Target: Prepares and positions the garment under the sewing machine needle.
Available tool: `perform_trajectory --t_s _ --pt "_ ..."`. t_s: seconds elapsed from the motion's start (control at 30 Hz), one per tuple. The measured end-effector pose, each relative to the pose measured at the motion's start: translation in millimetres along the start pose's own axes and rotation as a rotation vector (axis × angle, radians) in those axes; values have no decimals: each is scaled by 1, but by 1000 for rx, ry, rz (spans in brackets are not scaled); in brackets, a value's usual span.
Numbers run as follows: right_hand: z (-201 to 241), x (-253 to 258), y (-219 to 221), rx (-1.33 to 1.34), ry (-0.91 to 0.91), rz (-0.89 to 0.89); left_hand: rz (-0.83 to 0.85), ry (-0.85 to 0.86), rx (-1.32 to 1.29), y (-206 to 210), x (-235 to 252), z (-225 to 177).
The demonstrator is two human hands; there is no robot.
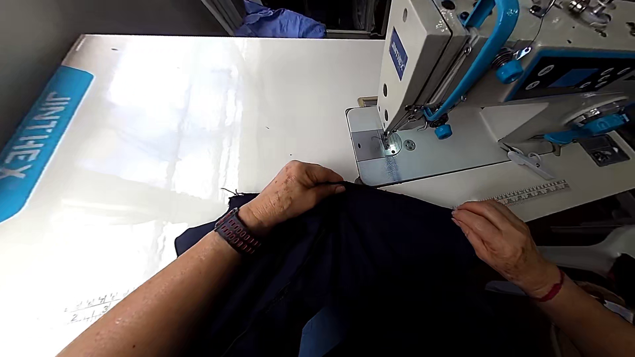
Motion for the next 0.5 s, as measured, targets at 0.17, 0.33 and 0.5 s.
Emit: perform_trajectory --t_s 0.17,0.33,0.5 --pt "-2 -1 11 90 23 31 -18 42 -33 -5 -2 -4" --pt "-24 -15 11 87 246 172 -31 -14 -58 -4 -3 0" --pt "-53 -29 18 871 915 208 -60 -79 -54 -3 1 5"
Point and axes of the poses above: each hand's wrist, its own x-axis towards the middle knuckle, its own y-axis out of the palm, z = x × y, the point moved 10 cm from there along x, towards the middle knuckle, and after that the axes turned 12 degrees about -x, right-handed, at the moved point
